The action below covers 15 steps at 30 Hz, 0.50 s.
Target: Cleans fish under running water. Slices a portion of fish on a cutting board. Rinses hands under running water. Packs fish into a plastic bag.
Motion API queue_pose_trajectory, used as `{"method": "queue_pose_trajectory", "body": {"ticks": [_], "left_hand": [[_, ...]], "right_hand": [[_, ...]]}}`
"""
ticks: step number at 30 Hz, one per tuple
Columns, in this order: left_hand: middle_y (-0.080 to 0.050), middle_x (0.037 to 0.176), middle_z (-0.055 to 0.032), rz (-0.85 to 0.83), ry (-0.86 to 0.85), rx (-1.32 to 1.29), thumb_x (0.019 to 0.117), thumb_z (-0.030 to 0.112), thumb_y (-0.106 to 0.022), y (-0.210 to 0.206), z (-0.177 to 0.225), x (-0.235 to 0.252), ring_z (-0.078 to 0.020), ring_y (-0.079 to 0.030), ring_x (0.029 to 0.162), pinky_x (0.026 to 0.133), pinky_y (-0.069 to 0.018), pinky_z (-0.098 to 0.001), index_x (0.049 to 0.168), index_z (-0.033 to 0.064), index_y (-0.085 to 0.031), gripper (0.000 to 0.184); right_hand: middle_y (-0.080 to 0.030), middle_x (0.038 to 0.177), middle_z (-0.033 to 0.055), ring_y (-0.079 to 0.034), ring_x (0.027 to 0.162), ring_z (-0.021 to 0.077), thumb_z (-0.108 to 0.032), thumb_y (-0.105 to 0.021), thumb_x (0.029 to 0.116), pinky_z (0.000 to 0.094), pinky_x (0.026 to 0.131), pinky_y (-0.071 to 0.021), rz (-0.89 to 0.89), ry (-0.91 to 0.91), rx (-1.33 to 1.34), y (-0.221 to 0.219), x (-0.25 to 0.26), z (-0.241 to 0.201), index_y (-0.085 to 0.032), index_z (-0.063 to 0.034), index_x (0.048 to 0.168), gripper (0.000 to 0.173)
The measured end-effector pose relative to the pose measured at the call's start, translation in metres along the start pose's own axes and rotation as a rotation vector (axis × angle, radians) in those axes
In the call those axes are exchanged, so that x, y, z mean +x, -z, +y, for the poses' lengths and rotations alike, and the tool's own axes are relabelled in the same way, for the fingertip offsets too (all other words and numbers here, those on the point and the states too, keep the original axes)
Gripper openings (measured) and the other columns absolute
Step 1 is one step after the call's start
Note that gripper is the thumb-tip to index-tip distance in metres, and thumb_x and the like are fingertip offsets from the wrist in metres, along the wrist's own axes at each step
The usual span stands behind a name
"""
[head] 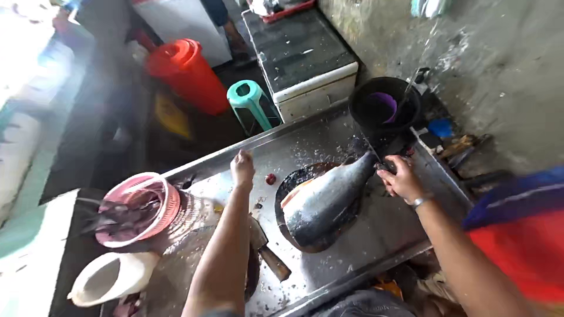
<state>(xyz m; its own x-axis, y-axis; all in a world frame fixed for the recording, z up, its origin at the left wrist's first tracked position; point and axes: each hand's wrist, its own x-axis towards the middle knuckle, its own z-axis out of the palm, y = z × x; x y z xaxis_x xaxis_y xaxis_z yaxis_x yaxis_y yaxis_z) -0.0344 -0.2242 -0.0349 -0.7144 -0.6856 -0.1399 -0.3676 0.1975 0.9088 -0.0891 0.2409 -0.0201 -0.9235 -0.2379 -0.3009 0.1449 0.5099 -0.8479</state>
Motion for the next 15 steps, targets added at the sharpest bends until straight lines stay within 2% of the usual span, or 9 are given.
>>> {"method": "queue_pose_trajectory", "body": {"ticks": [2,3,6,7,8,10,11,13,15], "left_hand": [[-0.06,0.098,-0.0056,-0.081,0.036,-0.054,0.1114,0.023,-0.035,0.037,-0.045,-0.017,-0.0109,-0.056,0.073,0.069,-0.0519,-0.0326,0.138,0.0059,-0.054,0.037],[-0.059,0.096,-0.0043,-0.072,0.061,-0.076,0.1118,0.022,-0.035,0.049,-0.066,-0.028,-0.0094,-0.053,0.069,0.065,-0.0493,-0.0306,0.138,0.0066,-0.055,0.036],[-0.054,0.07,-0.0012,0.047,0.121,-0.101,0.1128,0.041,-0.029,0.081,-0.113,-0.066,-0.0103,-0.046,0.055,0.056,-0.0453,-0.0327,0.107,0.0027,-0.066,0.054],[-0.053,0.067,-0.0018,0.063,0.127,-0.104,0.112,0.049,-0.024,0.088,-0.122,-0.075,-0.0121,-0.047,0.055,0.057,-0.0456,-0.0353,0.094,0.0023,-0.064,0.064],[-0.054,0.069,-0.0035,0.053,0.118,-0.116,0.1118,0.05,-0.021,0.092,-0.13,-0.084,-0.0137,-0.049,0.058,0.06,-0.0466,-0.0374,0.09,0.0015,-0.062,0.067],[-0.061,0.081,-0.0071,-0.008,0.043,-0.188,0.1123,0.036,-0.026,0.094,-0.145,-0.1,-0.0154,-0.055,0.068,0.067,-0.0502,-0.0371,0.109,0.0009,-0.067,0.054],[-0.065,0.102,-0.0139,-0.086,0.034,-0.214,0.1115,0.03,-0.03,0.095,-0.149,-0.11,-0.0205,-0.061,0.083,0.077,-0.0532,-0.0412,0.13,0.0012,-0.061,0.046],[-0.06,0.133,-0.0186,-0.196,0.027,-0.21,0.1098,0.034,-0.035,0.09,-0.16,-0.136,-0.029,-0.064,0.104,0.085,-0.0536,-0.0493,0.147,0.0117,-0.048,0.045],[-0.056,0.145,-0.0152,-0.231,-0.018,-0.194,0.1096,0.043,-0.037,0.073,-0.173,-0.159,-0.03,-0.063,0.116,0.09,-0.0538,-0.0519,0.15,0.0174,-0.046,0.048]], "right_hand": [[-0.059,0.075,0.0105,-0.052,0.048,0.0183,-0.032,-0.065,0.1024,0.0365,0.048,-0.0513,0.017,-0.013,0.13,-0.042,-0.018,-0.01,-0.038,-0.0172,0.153,0.059],[-0.056,0.072,0.0082,-0.051,0.047,0.0165,-0.033,-0.065,0.1027,0.0344,0.046,-0.0505,0.026,0.01,0.186,-0.061,-0.027,-0.016,-0.041,-0.0168,0.15,0.055],[-0.053,0.068,0.0034,-0.051,0.046,0.0136,-0.028,-0.059,0.1058,0.0314,0.044,-0.051,0.064,0.087,0.376,-0.121,-0.061,-0.045,-0.044,-0.0124,0.141,0.041],[-0.054,0.068,0.003,-0.053,0.047,0.0138,-0.024,-0.057,0.1063,0.0313,0.044,-0.0522,0.083,0.134,0.44,-0.138,-0.071,-0.054,-0.045,-0.0111,0.14,0.038],[-0.055,0.069,0.0031,-0.055,0.048,0.0145,-0.018,-0.054,0.1053,0.0322,0.045,-0.0535,0.1,0.172,0.483,-0.152,-0.082,-0.06,-0.045,-0.0095,0.139,0.036],[-0.058,0.066,0.0046,-0.057,0.047,0.0168,-0.007,-0.053,0.0959,0.0354,0.045,-0.0549,0.155,0.206,0.489,-0.173,-0.097,-0.069,-0.049,-0.0064,0.129,0.034],[-0.056,0.063,0.0038,-0.056,0.044,0.0164,-0.007,-0.052,0.0945,0.0353,0.043,-0.0545,0.171,0.199,0.442,-0.181,-0.103,-0.071,-0.05,-0.0065,0.124,0.03],[-0.05,0.06,0.003,-0.051,0.041,0.016,-0.029,-0.053,0.1059,0.0348,0.04,-0.0518,0.168,0.145,0.29,-0.195,-0.112,-0.065,-0.052,-0.0106,0.123,0.025],[-0.051,0.059,0.0062,-0.053,0.041,0.0194,-0.046,-0.048,0.1086,0.0383,0.042,-0.0534,0.169,0.097,0.121,-0.203,-0.118,-0.057,-0.054,-0.0119,0.12,0.037]]}}
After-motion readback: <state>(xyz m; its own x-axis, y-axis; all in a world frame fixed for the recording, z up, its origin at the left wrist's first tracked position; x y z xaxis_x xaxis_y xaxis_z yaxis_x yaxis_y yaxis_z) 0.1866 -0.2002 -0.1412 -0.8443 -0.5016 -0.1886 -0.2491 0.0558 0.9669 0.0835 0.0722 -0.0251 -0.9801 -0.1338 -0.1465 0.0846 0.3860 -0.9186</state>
